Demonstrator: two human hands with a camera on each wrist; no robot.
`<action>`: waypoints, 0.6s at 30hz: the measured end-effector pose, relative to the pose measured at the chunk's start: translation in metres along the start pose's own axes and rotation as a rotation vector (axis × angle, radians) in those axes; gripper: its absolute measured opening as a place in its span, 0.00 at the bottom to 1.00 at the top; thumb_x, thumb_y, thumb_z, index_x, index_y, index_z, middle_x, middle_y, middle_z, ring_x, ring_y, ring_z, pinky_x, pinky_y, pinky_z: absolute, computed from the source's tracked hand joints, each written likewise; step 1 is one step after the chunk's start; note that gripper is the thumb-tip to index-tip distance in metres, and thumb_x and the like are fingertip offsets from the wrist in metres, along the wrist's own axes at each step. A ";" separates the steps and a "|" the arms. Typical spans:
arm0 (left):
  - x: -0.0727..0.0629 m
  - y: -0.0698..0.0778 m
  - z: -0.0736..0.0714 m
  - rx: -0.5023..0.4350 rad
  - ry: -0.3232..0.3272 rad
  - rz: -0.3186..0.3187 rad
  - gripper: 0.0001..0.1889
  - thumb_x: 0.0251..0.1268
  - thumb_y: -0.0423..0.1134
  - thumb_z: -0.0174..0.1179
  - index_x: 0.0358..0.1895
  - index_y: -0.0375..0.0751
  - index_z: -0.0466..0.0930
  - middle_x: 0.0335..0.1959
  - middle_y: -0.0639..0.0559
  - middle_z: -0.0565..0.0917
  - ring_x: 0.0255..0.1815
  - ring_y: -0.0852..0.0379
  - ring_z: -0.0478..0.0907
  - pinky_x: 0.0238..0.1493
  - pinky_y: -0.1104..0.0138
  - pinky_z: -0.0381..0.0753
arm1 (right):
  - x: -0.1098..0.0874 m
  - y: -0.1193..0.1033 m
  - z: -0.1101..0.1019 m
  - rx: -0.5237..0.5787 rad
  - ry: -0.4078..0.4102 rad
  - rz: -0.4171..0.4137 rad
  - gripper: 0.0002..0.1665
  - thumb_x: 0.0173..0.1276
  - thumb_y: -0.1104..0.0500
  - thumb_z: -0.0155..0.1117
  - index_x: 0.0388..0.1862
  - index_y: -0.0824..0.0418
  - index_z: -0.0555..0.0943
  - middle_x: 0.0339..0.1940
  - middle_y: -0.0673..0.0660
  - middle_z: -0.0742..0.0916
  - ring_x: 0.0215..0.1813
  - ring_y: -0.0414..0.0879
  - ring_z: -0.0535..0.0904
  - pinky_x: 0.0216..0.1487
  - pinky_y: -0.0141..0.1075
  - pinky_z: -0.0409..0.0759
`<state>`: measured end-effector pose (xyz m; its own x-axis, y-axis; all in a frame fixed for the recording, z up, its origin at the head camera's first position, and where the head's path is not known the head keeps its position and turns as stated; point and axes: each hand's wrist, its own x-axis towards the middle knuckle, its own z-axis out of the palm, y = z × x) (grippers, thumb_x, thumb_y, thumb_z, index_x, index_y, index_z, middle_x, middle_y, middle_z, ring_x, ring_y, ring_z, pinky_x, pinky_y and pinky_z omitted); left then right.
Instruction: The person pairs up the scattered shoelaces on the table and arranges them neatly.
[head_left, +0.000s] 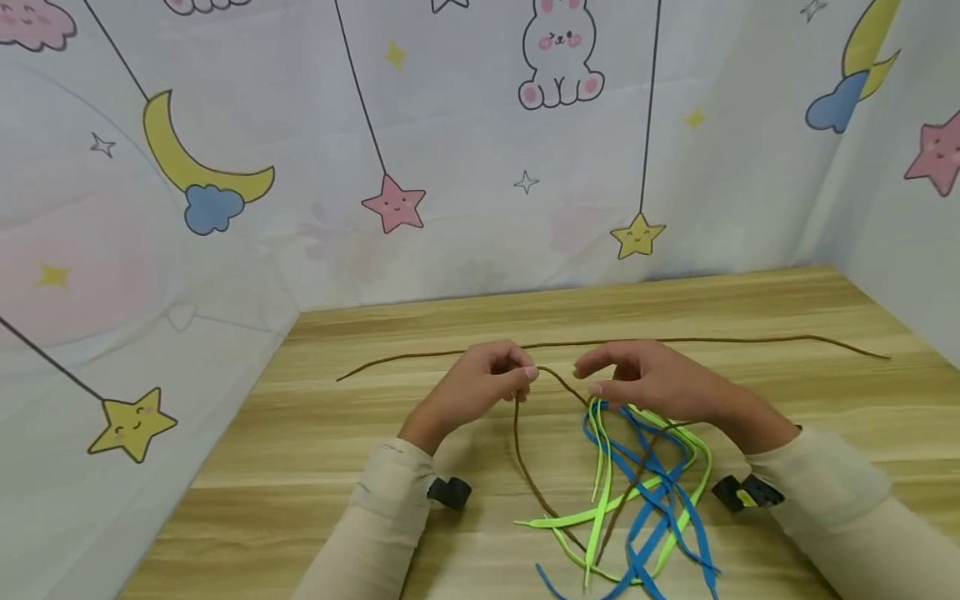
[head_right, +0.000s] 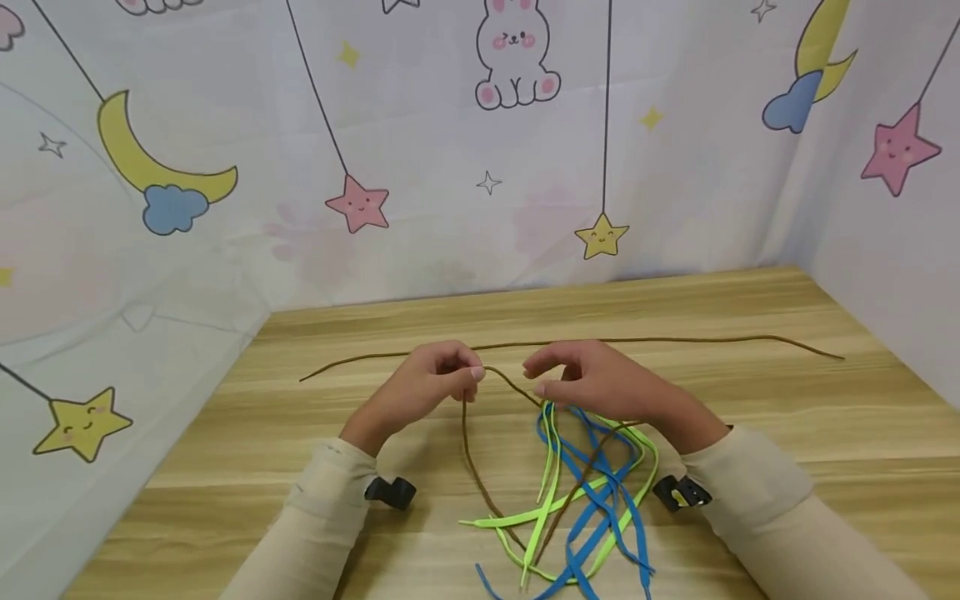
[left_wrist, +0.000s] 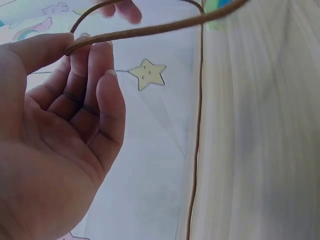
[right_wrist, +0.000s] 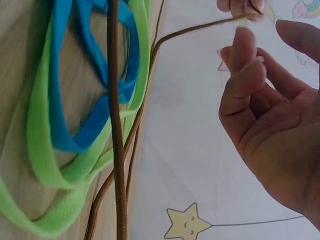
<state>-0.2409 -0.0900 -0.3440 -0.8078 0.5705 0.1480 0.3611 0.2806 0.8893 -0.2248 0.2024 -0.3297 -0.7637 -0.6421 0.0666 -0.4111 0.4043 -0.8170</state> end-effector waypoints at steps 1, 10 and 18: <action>0.000 0.002 0.001 -0.016 0.000 0.008 0.12 0.76 0.47 0.58 0.46 0.42 0.81 0.32 0.45 0.82 0.37 0.41 0.80 0.46 0.40 0.78 | 0.000 -0.002 0.002 0.004 -0.018 -0.009 0.20 0.78 0.51 0.59 0.64 0.57 0.78 0.57 0.55 0.84 0.48 0.59 0.83 0.47 0.47 0.83; -0.001 0.009 0.005 -0.101 0.014 0.030 0.10 0.78 0.43 0.56 0.45 0.41 0.82 0.31 0.44 0.82 0.36 0.47 0.80 0.45 0.44 0.79 | 0.000 -0.004 0.006 -0.016 -0.071 -0.048 0.15 0.76 0.54 0.62 0.56 0.57 0.82 0.43 0.53 0.87 0.38 0.51 0.82 0.41 0.40 0.82; -0.002 0.016 0.006 -0.154 0.016 0.046 0.11 0.79 0.41 0.54 0.44 0.37 0.81 0.31 0.43 0.81 0.35 0.46 0.81 0.44 0.49 0.81 | -0.002 0.002 -0.001 -0.075 -0.085 -0.098 0.06 0.76 0.56 0.62 0.41 0.52 0.85 0.34 0.52 0.86 0.31 0.48 0.78 0.34 0.38 0.78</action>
<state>-0.2307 -0.0824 -0.3330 -0.7997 0.5674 0.1961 0.3234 0.1320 0.9370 -0.2242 0.2050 -0.3307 -0.6742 -0.7327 0.0927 -0.5205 0.3823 -0.7635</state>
